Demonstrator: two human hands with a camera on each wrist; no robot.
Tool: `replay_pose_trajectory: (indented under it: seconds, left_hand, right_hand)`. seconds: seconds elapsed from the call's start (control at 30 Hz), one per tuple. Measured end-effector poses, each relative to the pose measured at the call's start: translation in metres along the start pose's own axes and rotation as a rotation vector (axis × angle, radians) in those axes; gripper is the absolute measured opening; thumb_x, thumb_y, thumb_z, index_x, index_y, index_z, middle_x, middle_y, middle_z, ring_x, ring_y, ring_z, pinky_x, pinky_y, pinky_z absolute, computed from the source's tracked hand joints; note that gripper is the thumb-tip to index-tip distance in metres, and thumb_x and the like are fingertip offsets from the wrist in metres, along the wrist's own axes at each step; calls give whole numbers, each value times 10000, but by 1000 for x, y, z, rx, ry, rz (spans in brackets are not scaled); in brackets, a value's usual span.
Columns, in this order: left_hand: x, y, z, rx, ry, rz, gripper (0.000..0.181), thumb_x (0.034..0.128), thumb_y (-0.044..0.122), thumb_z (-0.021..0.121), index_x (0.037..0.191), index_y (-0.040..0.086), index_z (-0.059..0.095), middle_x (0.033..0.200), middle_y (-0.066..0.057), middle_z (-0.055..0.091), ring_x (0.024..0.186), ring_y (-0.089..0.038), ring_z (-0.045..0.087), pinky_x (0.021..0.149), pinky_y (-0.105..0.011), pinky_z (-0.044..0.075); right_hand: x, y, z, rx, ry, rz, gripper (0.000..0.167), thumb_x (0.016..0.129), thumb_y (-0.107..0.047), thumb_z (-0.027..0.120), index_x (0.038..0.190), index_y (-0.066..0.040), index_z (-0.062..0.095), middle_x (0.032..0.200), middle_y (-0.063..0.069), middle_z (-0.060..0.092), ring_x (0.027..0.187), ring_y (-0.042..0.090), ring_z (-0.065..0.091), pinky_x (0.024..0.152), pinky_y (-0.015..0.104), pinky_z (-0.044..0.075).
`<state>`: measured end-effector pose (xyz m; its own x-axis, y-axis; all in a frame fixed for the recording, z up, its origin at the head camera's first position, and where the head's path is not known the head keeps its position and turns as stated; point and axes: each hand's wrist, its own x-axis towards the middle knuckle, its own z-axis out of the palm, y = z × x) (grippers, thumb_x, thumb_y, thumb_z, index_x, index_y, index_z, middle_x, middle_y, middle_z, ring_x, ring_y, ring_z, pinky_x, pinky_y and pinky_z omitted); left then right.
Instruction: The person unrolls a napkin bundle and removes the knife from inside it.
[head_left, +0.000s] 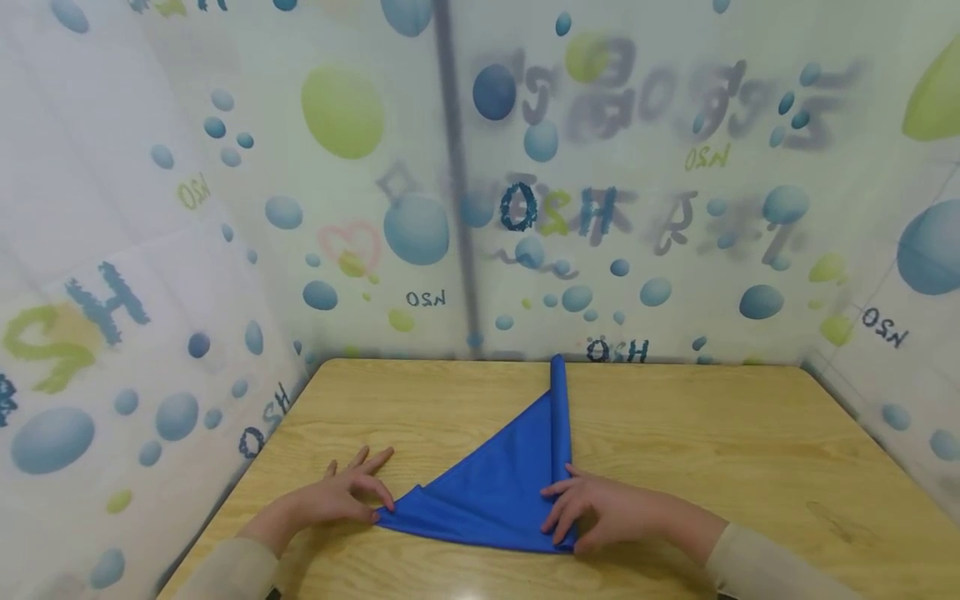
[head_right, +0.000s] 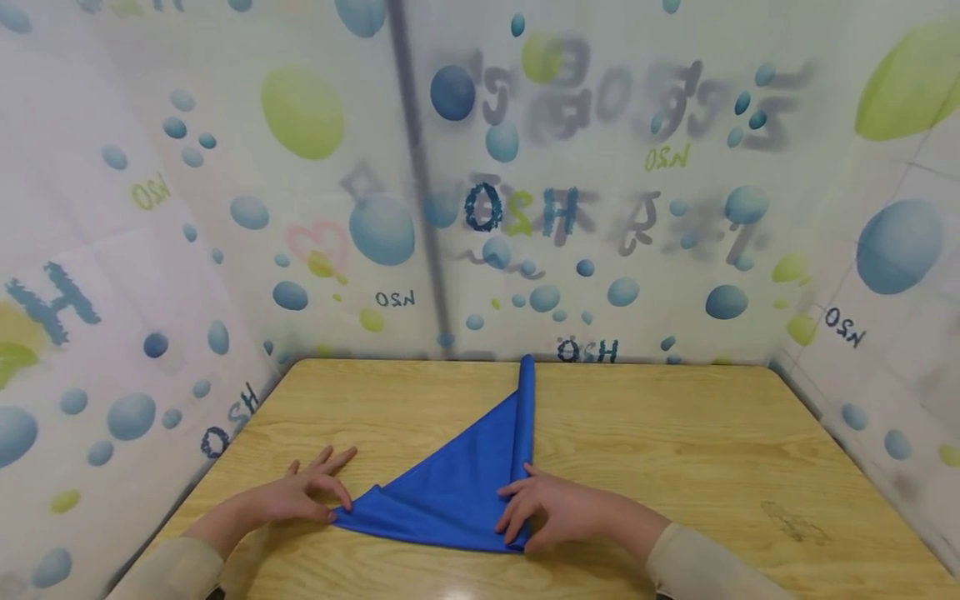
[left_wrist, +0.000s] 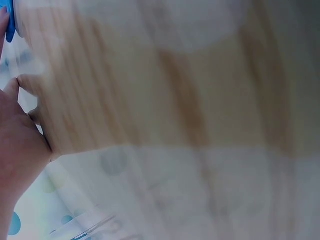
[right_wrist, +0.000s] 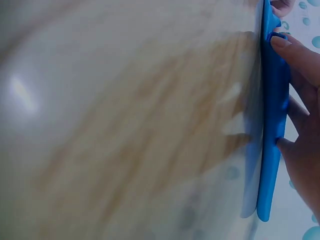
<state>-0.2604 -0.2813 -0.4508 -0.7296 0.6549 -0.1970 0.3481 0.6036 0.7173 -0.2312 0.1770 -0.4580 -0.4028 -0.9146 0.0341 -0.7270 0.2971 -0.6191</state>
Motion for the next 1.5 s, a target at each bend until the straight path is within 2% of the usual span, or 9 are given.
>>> replay_pose_trajectory:
  seconds: [0.17, 0.33, 0.57, 0.77, 0.87, 1.07, 1.3, 1.4, 1.5]
  left_hand:
    - [0, -2, 0, -15, -3, -3, 119, 854, 230, 706, 965, 258, 736, 1590, -250, 93, 1377, -519, -212, 917, -747, -236]
    - [0, -1, 0, -16, 1, -1, 115, 858, 232, 706, 966, 260, 735, 1591, -245, 95, 1377, -520, -212, 915, -749, -235]
    - [0, 0, 1, -14, 2, -4, 113, 855, 238, 711, 962, 263, 736, 1591, -246, 96, 1377, -523, -208, 914, -750, -234]
    - [1, 0, 0, -21, 1, 4, 115, 859, 238, 710, 967, 264, 736, 1594, -238, 98, 1379, -520, -208, 911, -750, -238]
    - [1, 0, 0, -29, -2, 5, 115, 860, 232, 709, 969, 257, 737, 1595, -236, 93, 1378, -518, -214, 909, -747, -242]
    - [1, -1, 0, -32, -7, 4, 124, 859, 231, 707, 975, 260, 736, 1597, -234, 86, 1378, -516, -215, 909, -750, -238]
    - [1, -4, 0, -28, -5, 1, 124, 859, 231, 708, 975, 265, 737, 1596, -236, 86, 1377, -517, -214, 904, -753, -240]
    - [1, -5, 0, -23, -3, 0, 122, 857, 233, 711, 971, 268, 739, 1595, -238, 87, 1378, -518, -212, 907, -751, -240]
    - [2, -5, 1, -18, -3, 0, 119, 855, 239, 712, 967, 268, 739, 1594, -240, 87, 1378, -518, -211, 908, -751, -238]
  right_hand:
    - [-5, -1, -1, 9, 17, 4, 226, 891, -221, 710, 1115, -205, 733, 1243, -147, 631, 1368, 249, 403, 1068, 699, 126]
    - [-11, 0, -1, 9, 39, -26, 234, 891, -205, 709, 1124, -197, 729, 1231, -119, 644, 1355, 272, 417, 1090, 661, 162]
    - [-18, 0, -1, -19, 81, -78, 217, 907, -168, 691, 1119, -173, 735, 1198, -95, 659, 1313, 295, 452, 1127, 568, 208]
    - [-26, 0, -2, -12, 119, -78, 219, 897, -134, 695, 1108, -156, 746, 1165, -97, 654, 1277, 305, 461, 1137, 434, 263]
    - [-28, 0, -3, 0, 126, -88, 194, 893, -160, 706, 1082, -154, 754, 1146, -91, 654, 1273, 305, 463, 1136, 413, 268]
    - [-33, 1, -5, 26, 157, -82, 153, 866, -161, 734, 1016, -161, 766, 1068, -98, 649, 1231, 273, 505, 1164, 456, 191]
    - [-34, -1, -5, 65, 162, -29, 141, 872, -198, 735, 1003, -167, 773, 1056, -115, 641, 1194, 238, 535, 1155, 485, 204]
    - [-31, -1, -7, 30, 158, -15, 147, 875, -228, 734, 1013, -189, 763, 1071, -130, 643, 1164, 192, 557, 1110, 603, 209]
    - [-27, 0, -7, -41, 133, -6, 184, 883, -272, 722, 1054, -210, 753, 1136, -123, 654, 1215, 213, 537, 1036, 717, 183]
